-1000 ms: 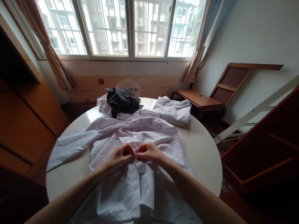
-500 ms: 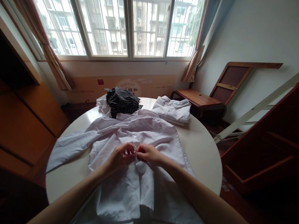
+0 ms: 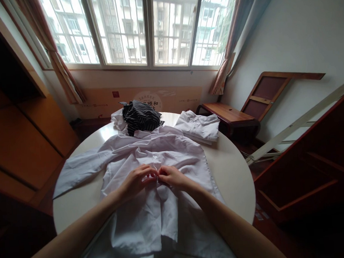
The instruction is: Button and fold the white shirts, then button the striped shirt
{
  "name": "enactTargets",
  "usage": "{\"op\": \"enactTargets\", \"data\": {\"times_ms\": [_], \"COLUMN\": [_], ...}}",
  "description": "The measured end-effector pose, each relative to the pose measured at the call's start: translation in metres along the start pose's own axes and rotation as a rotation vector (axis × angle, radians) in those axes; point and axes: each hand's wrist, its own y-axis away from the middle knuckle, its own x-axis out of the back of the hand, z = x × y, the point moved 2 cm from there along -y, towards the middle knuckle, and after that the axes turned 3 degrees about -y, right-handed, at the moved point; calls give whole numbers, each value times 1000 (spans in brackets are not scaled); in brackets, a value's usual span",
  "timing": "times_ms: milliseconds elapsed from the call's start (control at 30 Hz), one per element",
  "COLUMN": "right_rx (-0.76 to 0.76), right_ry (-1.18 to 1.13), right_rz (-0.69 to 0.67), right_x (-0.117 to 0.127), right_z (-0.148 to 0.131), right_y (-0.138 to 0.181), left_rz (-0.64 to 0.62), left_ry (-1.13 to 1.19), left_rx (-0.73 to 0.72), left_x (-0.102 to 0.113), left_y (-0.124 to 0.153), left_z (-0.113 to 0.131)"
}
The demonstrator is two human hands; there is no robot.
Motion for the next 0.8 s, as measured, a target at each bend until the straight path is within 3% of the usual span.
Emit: {"op": "enactTargets", "data": {"times_ms": [567,667,800], "right_rx": [-1,42,186], "right_ry": [-168,-175,2], "right_rz": [-66,-18,96], "right_x": [1,1,1], "right_z": [3,4,0], "right_y": [-4,-5,-2], "left_rz": [105,131,160], "left_ry": [-135,-146,-147], "left_rx": [-73,-89,-83], "left_x": [5,6,8], "left_y": [1,1,2], "left_z": [4,6,6]}}
